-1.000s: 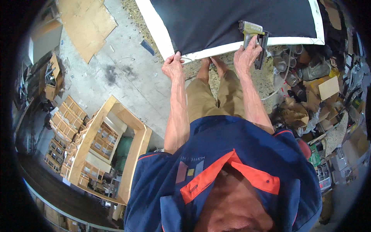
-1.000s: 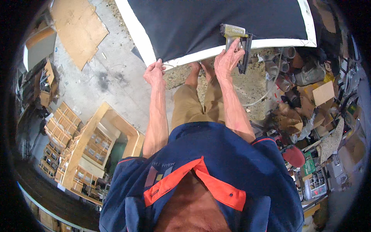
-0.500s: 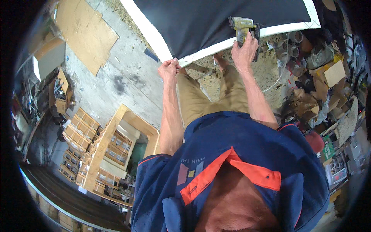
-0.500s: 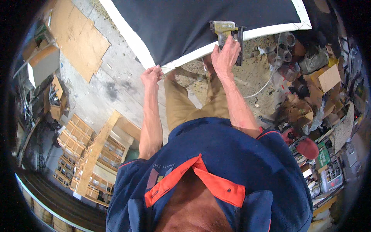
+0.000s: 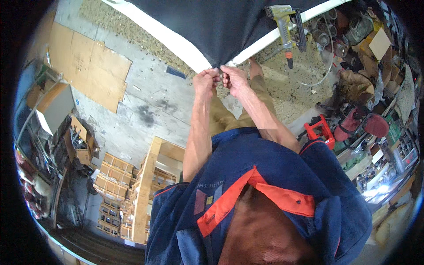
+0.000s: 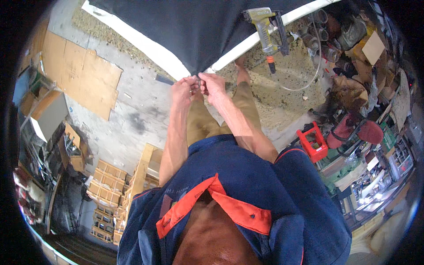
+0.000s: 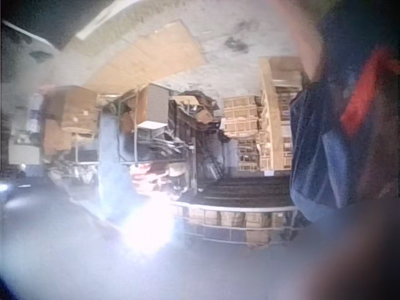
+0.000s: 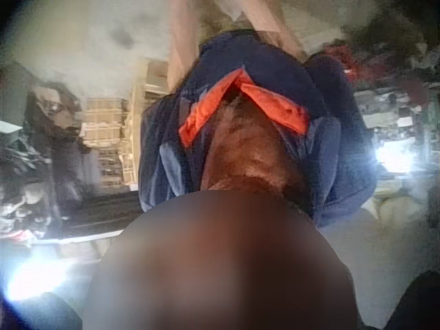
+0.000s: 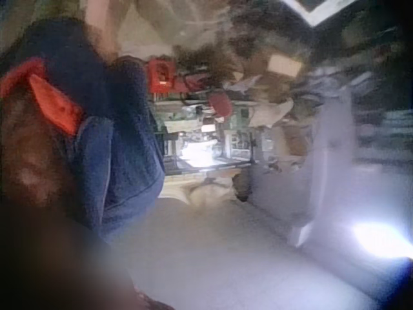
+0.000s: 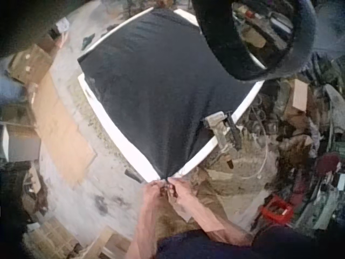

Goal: The person staples black fabric onto a white wooden furniture frame using a pneumatic staple gun. They trim excess fabric with scissors, then continue to fold and staple the fabric along the edges to secure it.

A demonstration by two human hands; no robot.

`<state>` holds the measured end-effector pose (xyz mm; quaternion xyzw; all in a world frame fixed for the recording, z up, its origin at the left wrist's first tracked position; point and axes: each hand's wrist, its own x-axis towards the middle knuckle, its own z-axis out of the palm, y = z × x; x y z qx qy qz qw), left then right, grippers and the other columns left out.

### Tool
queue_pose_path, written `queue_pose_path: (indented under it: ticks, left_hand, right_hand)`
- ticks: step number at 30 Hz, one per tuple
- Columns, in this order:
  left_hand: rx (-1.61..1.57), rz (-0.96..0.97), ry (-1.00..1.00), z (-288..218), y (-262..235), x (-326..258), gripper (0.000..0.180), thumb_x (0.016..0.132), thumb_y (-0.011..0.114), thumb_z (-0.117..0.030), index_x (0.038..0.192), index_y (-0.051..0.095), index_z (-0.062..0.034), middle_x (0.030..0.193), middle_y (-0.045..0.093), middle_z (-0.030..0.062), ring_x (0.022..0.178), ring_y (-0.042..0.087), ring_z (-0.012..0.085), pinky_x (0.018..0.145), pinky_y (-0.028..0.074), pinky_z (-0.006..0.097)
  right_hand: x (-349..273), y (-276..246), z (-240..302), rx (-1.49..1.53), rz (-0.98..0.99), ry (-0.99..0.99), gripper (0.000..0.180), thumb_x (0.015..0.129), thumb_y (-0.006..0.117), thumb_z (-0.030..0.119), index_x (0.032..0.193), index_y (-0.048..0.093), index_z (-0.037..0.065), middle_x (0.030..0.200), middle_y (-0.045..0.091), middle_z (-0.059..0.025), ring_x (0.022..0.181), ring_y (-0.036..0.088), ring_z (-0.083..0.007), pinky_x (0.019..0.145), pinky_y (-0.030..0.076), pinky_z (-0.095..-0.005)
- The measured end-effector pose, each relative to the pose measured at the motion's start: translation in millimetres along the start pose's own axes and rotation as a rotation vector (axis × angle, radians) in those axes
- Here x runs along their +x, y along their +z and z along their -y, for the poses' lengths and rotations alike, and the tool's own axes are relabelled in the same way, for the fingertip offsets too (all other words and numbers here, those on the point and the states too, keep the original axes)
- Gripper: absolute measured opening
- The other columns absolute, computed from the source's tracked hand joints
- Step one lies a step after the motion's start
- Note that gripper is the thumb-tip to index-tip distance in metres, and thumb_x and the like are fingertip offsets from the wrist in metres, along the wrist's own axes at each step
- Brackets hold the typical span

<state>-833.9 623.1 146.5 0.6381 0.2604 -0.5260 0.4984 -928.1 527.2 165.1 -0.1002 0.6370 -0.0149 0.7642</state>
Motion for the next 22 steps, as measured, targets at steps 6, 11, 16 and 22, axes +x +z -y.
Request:
queue_pose_path:
  ticks: [6, 11, 16, 22]
  left_hand:
    - [0.108, 0.111, -0.004, -3, -8, 19, 0.012, 0.095, 0.068, -0.008, 0.087, 0.069, 0.0006, 0.076, 0.073, 0.0125, 0.061, 0.068, 0.0195, 0.05, 0.047, 0.031]
    - [0.18, 0.015, 0.144, -18, -7, 7, 0.014, 0.091, 0.077, -0.009, 0.088, 0.068, 0.0009, 0.075, 0.07, 0.0063, 0.06, 0.063, 0.0143, 0.05, 0.044, 0.03]
    - [0.371, -0.132, 0.265, -20, -2, -12, 0.022, 0.091, 0.08, -0.017, 0.091, 0.072, 0.004, 0.071, 0.068, 0.0045, 0.059, 0.059, 0.0123, 0.049, 0.043, 0.029]
    - [0.309, 0.051, 0.052, -35, 15, 18, 0.03, 0.091, 0.081, -0.026, 0.095, 0.07, 0.0009, 0.079, 0.074, 0.0061, 0.066, 0.068, 0.014, 0.049, 0.044, 0.029]
  right_hand:
    - [11, 22, -16, 0.198, -0.05, -0.124, 0.022, 0.095, 0.073, 0.011, 0.079, 0.058, 0.01, 0.067, 0.058, -0.0001, 0.05, 0.05, -0.0102, 0.045, 0.041, -0.0264]
    - [10, 29, -23, 0.166, -0.189, -0.258, 0.016, 0.093, 0.074, 0.007, 0.082, 0.062, 0.007, 0.069, 0.059, -0.0016, 0.05, 0.048, -0.0098, 0.046, 0.043, -0.0269]
    - [7, 34, -33, 0.315, -0.228, -0.322, 0.012, 0.091, 0.075, 0.002, 0.084, 0.066, 0.001, 0.075, 0.069, -0.0078, 0.054, 0.06, -0.0132, 0.049, 0.048, -0.0277]
    - [16, 33, -37, 0.353, -0.269, -0.403, 0.01, 0.091, 0.075, 0.0, 0.086, 0.067, -0.004, 0.075, 0.071, -0.0104, 0.059, 0.067, -0.0174, 0.052, 0.055, -0.03]
